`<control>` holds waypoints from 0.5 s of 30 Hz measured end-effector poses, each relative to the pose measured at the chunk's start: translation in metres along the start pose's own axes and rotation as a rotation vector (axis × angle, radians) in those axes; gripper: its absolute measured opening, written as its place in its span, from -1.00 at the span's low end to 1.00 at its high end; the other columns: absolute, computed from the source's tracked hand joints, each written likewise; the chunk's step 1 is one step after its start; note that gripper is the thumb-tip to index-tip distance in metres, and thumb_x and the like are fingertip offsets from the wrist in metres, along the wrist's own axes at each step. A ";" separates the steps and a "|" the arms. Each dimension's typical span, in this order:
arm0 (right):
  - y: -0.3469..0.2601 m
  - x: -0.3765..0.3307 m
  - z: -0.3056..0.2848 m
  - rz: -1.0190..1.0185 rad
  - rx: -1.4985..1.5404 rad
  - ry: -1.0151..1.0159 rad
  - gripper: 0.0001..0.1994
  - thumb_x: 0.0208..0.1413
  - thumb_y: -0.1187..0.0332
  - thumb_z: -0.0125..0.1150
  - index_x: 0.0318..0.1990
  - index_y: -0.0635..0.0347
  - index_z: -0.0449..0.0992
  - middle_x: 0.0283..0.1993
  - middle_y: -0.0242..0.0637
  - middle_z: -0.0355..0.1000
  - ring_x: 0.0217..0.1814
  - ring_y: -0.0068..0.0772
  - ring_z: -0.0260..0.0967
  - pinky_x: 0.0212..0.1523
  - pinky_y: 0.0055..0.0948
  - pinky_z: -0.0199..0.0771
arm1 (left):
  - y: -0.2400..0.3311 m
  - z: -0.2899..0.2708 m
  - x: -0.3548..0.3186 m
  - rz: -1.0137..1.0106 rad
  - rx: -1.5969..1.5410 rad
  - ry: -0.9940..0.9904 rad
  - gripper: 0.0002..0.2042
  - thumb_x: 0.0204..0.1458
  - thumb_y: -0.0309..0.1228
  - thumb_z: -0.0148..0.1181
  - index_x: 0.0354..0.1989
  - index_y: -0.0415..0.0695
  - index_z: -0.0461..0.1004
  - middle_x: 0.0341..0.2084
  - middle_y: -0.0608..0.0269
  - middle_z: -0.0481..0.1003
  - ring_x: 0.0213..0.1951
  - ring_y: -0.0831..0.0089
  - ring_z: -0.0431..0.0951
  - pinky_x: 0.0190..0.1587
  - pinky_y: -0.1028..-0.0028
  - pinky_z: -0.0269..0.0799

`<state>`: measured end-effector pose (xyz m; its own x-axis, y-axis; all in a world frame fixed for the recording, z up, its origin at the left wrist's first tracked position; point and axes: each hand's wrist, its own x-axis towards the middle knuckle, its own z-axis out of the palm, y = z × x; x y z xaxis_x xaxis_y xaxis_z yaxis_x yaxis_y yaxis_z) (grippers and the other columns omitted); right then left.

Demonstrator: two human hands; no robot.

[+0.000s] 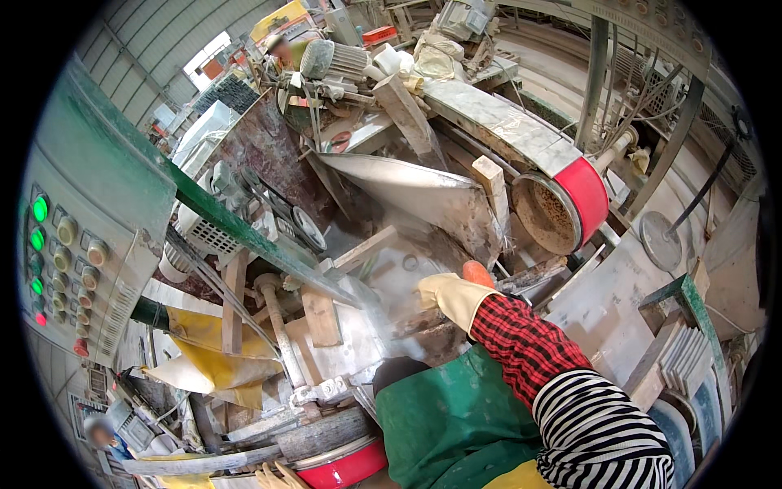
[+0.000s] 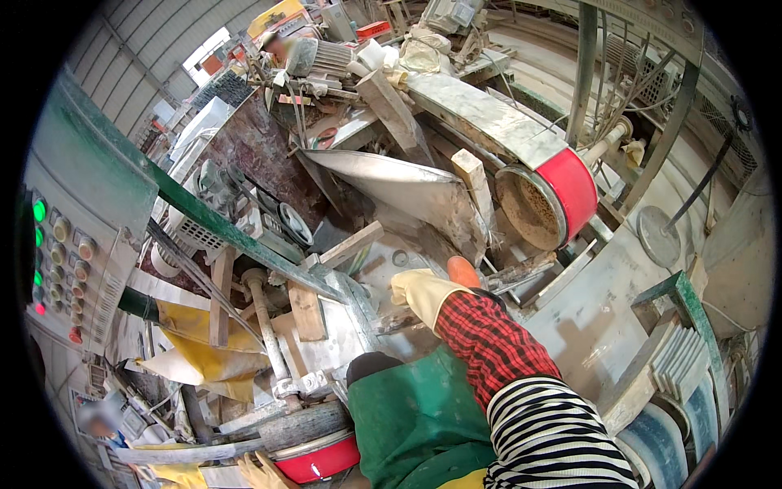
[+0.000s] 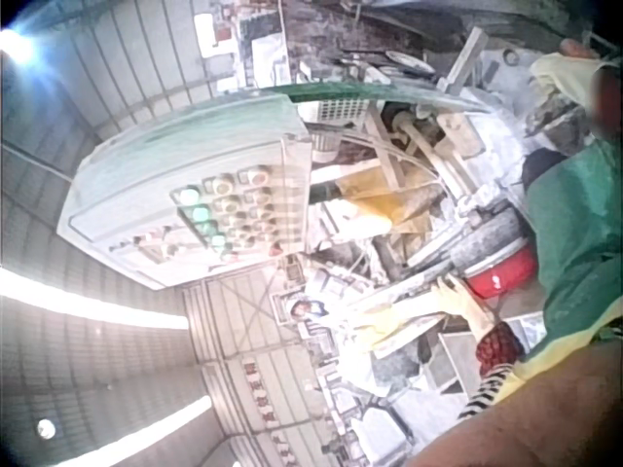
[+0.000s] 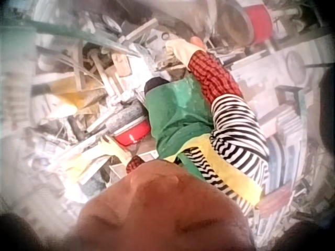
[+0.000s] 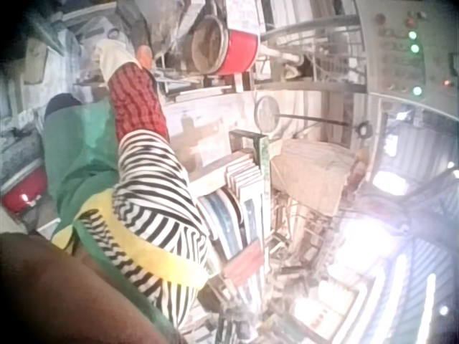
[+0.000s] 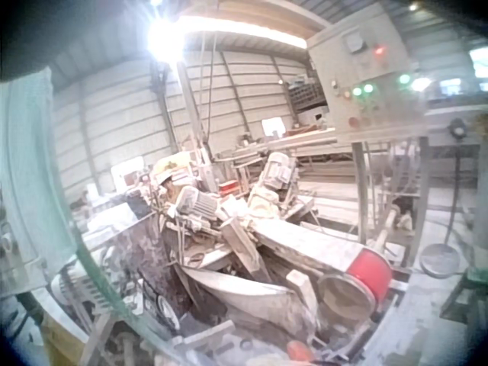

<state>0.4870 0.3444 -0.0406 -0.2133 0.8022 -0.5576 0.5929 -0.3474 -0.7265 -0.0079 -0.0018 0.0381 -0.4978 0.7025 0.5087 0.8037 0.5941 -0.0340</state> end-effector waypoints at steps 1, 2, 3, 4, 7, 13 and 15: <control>0.011 -0.001 -0.002 -0.105 0.013 0.034 -0.66 0.03 0.29 0.22 0.00 0.01 0.59 -0.12 -0.16 0.58 -0.12 -0.29 0.51 -0.04 -0.35 0.41 | -0.002 0.005 -0.001 0.022 -0.001 0.029 -0.53 0.25 -0.07 0.02 0.02 -0.26 0.56 0.12 -0.26 0.44 0.18 -0.15 0.39 0.28 -0.01 0.21; 0.024 0.001 -0.004 -0.209 0.026 0.067 -0.71 -0.05 0.25 0.30 -0.13 0.04 0.62 -0.21 -0.12 0.58 -0.19 -0.24 0.53 -0.13 -0.29 0.42 | 0.004 0.002 0.002 0.008 -0.002 -0.011 -0.53 0.25 -0.06 0.03 0.02 -0.25 0.56 0.12 -0.26 0.44 0.17 -0.15 0.40 0.27 -0.01 0.22; 0.032 0.007 -0.001 -0.231 0.081 0.087 -0.73 -0.10 0.24 0.33 -0.19 0.05 0.63 -0.24 -0.09 0.58 -0.22 -0.20 0.54 -0.18 -0.26 0.42 | 0.011 -0.003 0.005 -0.006 -0.001 -0.050 -0.53 0.25 -0.06 0.03 0.02 -0.25 0.56 0.11 -0.26 0.45 0.17 -0.15 0.40 0.27 0.00 0.22; 0.038 0.012 0.001 -0.257 0.135 0.103 -0.73 -0.14 0.22 0.37 -0.25 0.06 0.65 -0.28 -0.07 0.58 -0.24 -0.16 0.55 -0.22 -0.24 0.43 | 0.016 -0.008 0.008 -0.022 0.003 -0.090 -0.53 0.25 -0.05 0.03 0.03 -0.24 0.56 0.11 -0.26 0.45 0.17 -0.15 0.40 0.27 0.00 0.23; 0.040 0.031 0.011 -0.129 0.131 0.104 -0.71 -0.16 0.23 0.37 -0.22 0.04 0.65 -0.24 -0.07 0.59 -0.20 -0.14 0.56 -0.20 -0.23 0.43 | 0.020 -0.012 0.008 -0.009 0.039 -0.100 -0.53 0.24 -0.05 0.04 0.02 -0.23 0.56 0.08 -0.27 0.46 0.15 -0.16 0.41 0.25 -0.01 0.25; 0.098 0.090 0.036 -0.348 0.663 0.086 -0.71 -0.19 0.24 0.37 -0.23 0.02 0.65 -0.23 -0.13 0.60 -0.19 -0.19 0.55 -0.20 -0.21 0.41 | 0.026 -0.009 0.007 0.043 0.072 -0.046 -0.53 0.24 -0.04 0.03 0.02 -0.22 0.57 0.05 -0.26 0.48 0.08 -0.18 0.46 0.18 0.00 0.33; 0.078 0.089 0.030 -0.160 0.419 0.046 -0.70 -0.19 0.23 0.37 -0.21 0.00 0.66 -0.22 -0.14 0.60 -0.17 -0.23 0.54 -0.19 -0.22 0.41 | 0.031 -0.019 0.005 0.015 0.071 -0.085 -0.53 0.24 -0.04 0.03 0.02 -0.22 0.57 0.05 -0.26 0.48 0.08 -0.18 0.46 0.17 0.00 0.34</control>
<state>0.4911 0.3742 -0.1588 -0.2366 0.8794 -0.4132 0.1877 -0.3759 -0.9075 0.0202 0.0129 0.0558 -0.5141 0.7402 0.4333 0.7876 0.6074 -0.1032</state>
